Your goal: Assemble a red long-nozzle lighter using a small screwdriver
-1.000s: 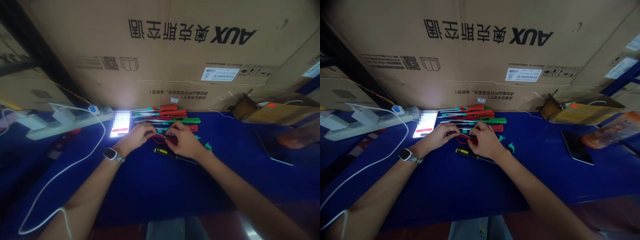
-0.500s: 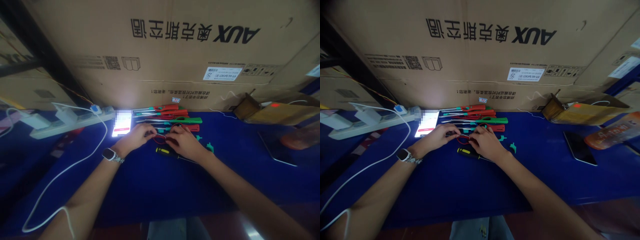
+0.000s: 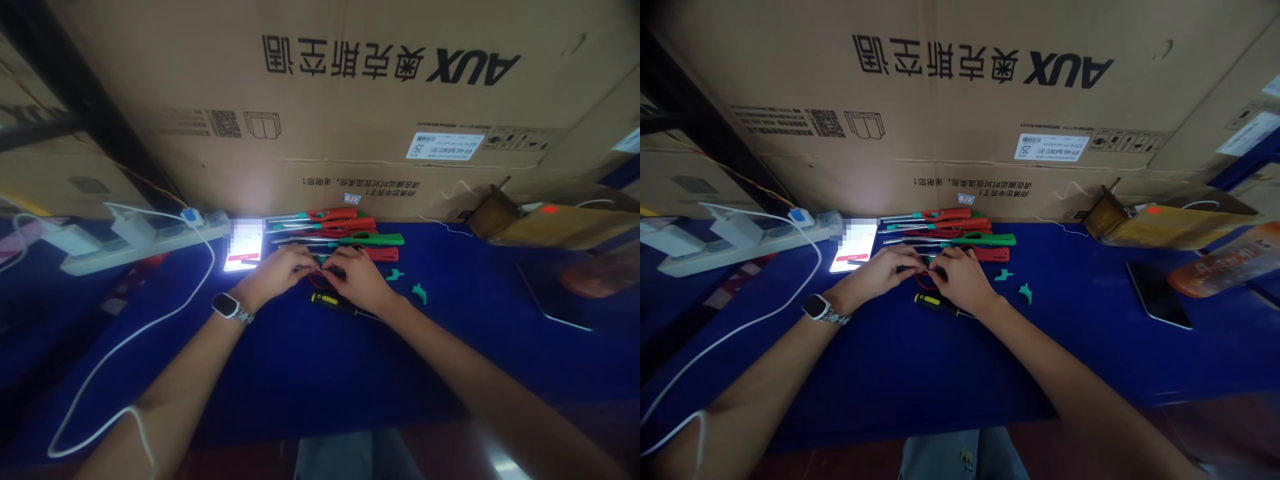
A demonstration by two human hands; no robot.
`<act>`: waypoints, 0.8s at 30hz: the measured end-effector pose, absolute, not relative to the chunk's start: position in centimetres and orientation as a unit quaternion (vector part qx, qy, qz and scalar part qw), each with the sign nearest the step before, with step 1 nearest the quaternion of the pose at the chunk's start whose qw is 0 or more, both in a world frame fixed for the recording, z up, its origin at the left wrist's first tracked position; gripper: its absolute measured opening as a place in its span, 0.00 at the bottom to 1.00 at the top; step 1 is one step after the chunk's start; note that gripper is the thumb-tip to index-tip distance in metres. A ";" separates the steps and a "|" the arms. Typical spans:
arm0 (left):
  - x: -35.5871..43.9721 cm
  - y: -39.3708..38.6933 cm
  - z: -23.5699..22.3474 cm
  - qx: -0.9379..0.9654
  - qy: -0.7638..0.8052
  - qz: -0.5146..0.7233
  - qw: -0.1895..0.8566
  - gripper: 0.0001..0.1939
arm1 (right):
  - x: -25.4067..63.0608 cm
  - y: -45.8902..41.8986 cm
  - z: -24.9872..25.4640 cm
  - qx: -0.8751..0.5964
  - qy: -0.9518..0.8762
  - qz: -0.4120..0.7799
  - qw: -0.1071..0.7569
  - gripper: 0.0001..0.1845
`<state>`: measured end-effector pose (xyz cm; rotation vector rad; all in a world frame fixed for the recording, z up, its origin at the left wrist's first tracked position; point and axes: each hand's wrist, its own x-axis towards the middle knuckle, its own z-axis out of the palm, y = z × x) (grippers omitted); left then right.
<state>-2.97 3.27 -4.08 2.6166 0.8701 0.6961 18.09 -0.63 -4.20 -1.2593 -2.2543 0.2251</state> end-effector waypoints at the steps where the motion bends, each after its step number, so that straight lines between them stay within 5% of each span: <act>1: -2.9 3.3 -4.1 0.909 0.305 0.241 0.151 0.08 | 17.8 -0.4 -4.2 -0.465 -0.840 0.078 0.270 0.02; 24: -4.9 3.7 -3.9 0.885 0.329 0.240 0.223 0.12 | 18.2 -0.4 -5.0 -0.446 -0.851 0.072 0.270 0.07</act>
